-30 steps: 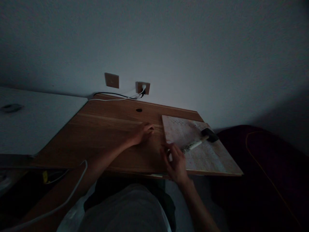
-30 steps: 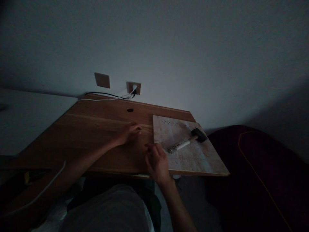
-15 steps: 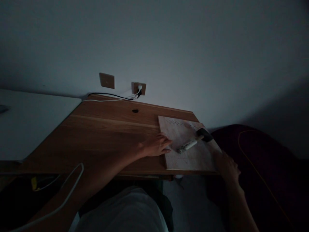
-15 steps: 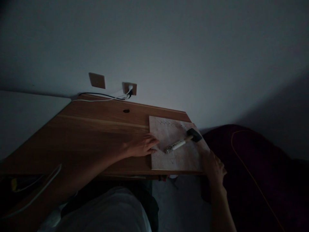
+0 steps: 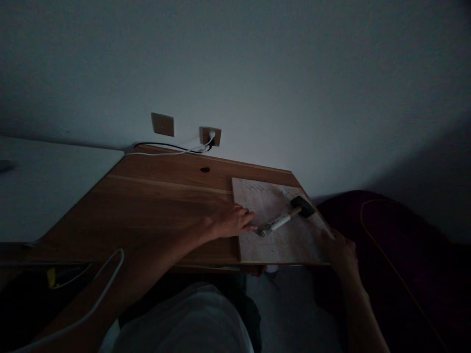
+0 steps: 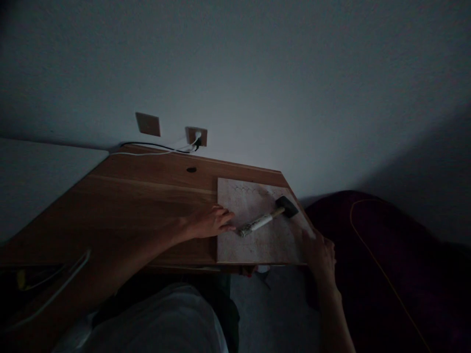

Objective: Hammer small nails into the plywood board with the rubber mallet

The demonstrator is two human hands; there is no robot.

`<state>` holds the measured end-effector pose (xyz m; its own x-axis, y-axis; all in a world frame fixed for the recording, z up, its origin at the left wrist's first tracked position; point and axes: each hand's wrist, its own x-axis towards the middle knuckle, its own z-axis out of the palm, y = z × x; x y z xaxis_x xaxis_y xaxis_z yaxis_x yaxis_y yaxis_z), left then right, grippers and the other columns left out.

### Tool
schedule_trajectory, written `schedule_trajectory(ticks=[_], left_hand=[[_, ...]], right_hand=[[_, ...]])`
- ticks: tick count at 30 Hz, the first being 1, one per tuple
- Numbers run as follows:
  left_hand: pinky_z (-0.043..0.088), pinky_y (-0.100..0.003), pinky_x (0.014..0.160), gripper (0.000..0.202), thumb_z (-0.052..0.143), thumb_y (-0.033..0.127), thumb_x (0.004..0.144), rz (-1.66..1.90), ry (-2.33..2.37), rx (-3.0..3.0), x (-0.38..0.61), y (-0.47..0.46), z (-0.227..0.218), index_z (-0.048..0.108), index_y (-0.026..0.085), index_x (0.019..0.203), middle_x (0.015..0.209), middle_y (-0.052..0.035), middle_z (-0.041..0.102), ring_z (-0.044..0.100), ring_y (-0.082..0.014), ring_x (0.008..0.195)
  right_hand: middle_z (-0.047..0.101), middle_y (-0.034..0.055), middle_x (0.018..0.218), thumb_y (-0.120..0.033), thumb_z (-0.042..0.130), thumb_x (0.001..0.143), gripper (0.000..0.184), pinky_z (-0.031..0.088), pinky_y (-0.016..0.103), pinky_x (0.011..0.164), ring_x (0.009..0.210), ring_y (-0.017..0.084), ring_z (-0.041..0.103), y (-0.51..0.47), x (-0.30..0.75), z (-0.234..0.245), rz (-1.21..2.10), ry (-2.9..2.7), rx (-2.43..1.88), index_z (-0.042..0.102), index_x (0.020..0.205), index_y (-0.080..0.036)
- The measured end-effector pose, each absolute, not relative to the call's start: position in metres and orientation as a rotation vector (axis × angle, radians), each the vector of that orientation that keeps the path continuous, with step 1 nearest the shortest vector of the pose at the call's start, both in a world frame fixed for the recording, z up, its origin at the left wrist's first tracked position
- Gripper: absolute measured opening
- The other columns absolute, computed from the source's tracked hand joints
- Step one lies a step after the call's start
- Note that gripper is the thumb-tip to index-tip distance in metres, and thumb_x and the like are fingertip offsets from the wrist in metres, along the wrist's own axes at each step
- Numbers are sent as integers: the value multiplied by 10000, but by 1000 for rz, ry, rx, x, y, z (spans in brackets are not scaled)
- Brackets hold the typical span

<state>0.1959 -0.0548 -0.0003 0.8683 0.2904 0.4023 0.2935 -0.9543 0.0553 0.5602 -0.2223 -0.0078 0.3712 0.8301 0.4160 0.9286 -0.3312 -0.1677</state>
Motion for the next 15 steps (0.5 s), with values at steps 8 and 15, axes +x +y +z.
schedule_trajectory(ticks=[8,15], left_hand=[[565,-398,857,431,539,582,1076,-668,-773,-2908,68,-77,-4,746,204,1082,789,-81,741,723,-254,804],[605,-358,853,367,510,539,1070,-759,-1266,-2948,-36,-97,15,758,284,1161,1022,-58,814,762,-243,893]], right_hand=[[731,170,1195,-604,455,1029,494,638,505,862,1055,358,745,-262,509,-8,-77,-1485,-2116,729,1267,-270],[730,171,1208,-536,564,983,411,671,416,733,921,292,793,-243,458,-7,241,-1520,-1828,719,1225,-241]])
